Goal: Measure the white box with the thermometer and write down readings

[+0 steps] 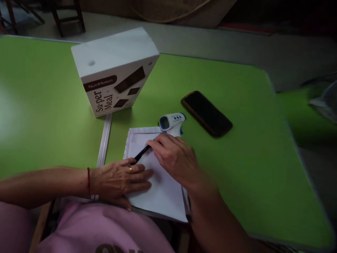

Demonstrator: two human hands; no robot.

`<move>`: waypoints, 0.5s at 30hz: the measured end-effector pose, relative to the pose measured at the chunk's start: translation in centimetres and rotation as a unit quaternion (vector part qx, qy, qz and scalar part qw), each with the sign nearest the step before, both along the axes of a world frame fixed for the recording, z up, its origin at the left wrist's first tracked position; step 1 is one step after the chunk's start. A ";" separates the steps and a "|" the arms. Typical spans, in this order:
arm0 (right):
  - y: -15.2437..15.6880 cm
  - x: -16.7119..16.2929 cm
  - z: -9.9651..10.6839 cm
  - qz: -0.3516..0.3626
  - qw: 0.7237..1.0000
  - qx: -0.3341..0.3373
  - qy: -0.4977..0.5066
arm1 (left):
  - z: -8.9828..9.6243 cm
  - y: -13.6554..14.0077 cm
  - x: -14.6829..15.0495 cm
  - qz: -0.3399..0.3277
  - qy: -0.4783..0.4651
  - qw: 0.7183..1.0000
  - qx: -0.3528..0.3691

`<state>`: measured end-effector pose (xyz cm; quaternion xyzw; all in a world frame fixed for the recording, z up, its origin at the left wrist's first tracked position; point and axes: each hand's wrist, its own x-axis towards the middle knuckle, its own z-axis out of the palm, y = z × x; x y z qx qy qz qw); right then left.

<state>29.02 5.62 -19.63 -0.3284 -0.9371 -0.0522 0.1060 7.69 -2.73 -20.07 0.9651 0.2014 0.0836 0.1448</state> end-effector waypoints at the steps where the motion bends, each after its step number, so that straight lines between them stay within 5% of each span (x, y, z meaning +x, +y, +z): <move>1: 0.0 0.0 0.1 -0.002 1.000 0.006 -0.002 | 0.1 -0.1 0.1 0.008 0.007 1.000 0.007; 4: 0.1 -0.2 -0.1 -0.024 0.999 0.032 0.033 | 0.5 -0.2 0.2 0.015 0.021 1.000 0.016; 7: 0.0 -0.7 -0.4 -0.050 0.977 0.007 0.205 | 0.7 -0.2 0.2 0.001 0.028 1.000 0.006; 11: -1.0 -1.1 -0.2 -0.110 0.879 -0.128 0.446 | 0.4 -0.2 0.0 0.002 0.001 1.000 -0.031; 15: -1.7 -0.8 1.5 -0.106 0.813 -0.288 0.495 | 0.1 -0.1 -0.1 -0.001 0.002 0.998 -0.066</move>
